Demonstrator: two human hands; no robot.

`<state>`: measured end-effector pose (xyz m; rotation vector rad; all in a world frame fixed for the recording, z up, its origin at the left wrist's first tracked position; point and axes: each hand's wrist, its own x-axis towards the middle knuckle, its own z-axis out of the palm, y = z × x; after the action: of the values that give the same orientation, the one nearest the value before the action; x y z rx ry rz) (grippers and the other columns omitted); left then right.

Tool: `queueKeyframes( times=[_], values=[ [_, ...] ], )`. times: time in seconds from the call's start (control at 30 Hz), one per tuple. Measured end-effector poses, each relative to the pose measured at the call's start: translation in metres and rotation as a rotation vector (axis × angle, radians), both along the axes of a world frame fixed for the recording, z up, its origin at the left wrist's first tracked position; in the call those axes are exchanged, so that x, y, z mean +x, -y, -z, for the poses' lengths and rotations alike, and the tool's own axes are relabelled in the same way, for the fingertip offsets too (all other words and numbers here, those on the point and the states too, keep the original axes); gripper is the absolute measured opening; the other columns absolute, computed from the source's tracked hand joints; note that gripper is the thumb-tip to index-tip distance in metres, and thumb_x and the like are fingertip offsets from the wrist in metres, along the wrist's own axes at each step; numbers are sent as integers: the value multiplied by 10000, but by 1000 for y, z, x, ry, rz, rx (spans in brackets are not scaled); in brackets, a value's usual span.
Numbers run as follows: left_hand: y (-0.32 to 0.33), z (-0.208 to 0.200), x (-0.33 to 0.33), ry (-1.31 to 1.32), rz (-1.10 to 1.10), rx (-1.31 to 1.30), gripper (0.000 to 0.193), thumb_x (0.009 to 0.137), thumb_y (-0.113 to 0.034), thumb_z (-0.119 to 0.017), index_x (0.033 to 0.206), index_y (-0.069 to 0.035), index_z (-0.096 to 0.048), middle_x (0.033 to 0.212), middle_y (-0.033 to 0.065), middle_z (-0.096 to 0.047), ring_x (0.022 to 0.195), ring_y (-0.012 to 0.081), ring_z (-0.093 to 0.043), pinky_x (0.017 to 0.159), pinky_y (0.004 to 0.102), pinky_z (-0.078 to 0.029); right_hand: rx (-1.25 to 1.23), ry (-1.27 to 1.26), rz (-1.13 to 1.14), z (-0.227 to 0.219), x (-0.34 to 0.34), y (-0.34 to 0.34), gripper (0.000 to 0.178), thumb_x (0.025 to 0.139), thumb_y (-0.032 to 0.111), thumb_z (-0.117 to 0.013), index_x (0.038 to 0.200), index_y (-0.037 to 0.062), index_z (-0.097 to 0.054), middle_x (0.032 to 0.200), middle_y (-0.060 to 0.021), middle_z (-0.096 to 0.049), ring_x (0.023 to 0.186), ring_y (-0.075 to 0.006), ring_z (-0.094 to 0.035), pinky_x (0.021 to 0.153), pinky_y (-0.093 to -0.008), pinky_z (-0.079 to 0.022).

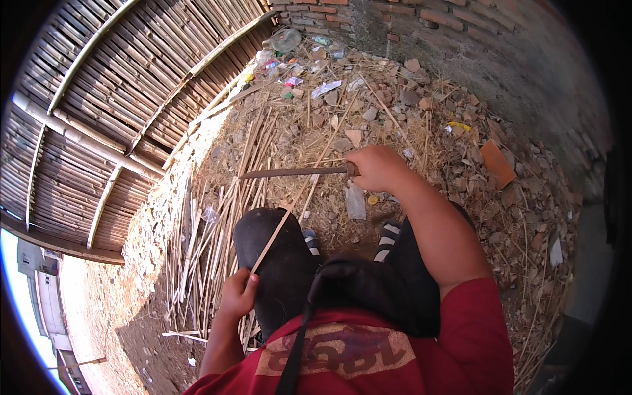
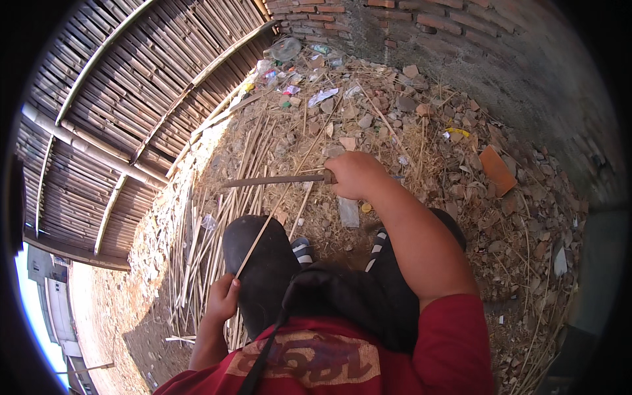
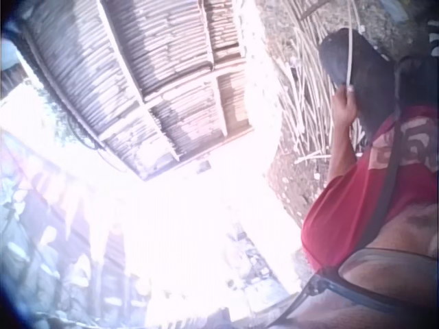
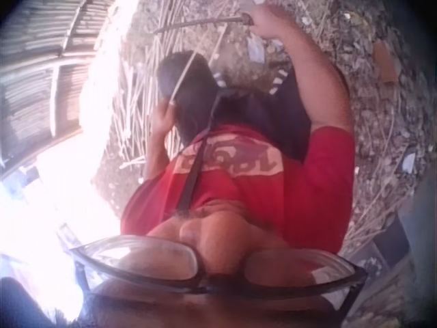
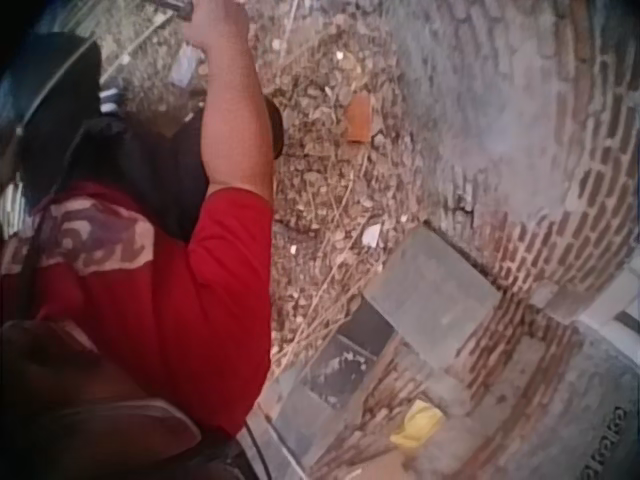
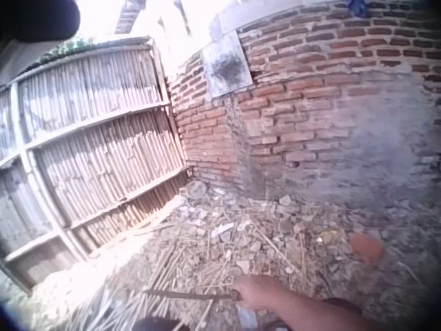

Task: The person shaves a strip of bamboo using a large knife while sitting in an outdoor area.

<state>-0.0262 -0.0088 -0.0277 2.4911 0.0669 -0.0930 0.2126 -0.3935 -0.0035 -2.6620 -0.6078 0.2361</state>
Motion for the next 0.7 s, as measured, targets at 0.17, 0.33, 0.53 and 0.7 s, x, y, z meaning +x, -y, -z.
queueKeyframes(
  times=[0.17,0.33,0.53,0.7],
  values=[
    [-1,3,-2,40,21,-57,463,1049,-383,-502,802,6,-539,616,222,-528,585,412,-568,555,472,-395,154,-7,163,30,23,28,248,778,172,-658,1008,97,-714,901,-172,-709,894,-377,-697,785,-500,-550],
    [2,3,-2,55,-9,18,424,1048,-325,-506,786,7,-518,621,230,-527,595,421,-575,557,480,-392,229,80,313,25,26,44,296,756,207,-694,1010,55,-707,915,-188,-702,905,-379,-690,781,-487,-548],
    [4,3,-2,23,-25,-24,387,1028,-295,-541,781,3,-518,612,210,-536,571,381,-570,545,465,-384,132,-39,41,4,7,18,298,748,220,-732,975,31,-696,869,-196,-702,830,-373,-692,761,-466,-544],
    [6,-3,-7,77,-21,-47,335,1022,-245,-531,804,9,-526,639,246,-534,617,441,-584,554,485,-396,253,31,327,35,35,62,373,737,253,-743,1041,39,-715,912,-209,-715,872,-383,-691,788,-461,-543]
  ],
)
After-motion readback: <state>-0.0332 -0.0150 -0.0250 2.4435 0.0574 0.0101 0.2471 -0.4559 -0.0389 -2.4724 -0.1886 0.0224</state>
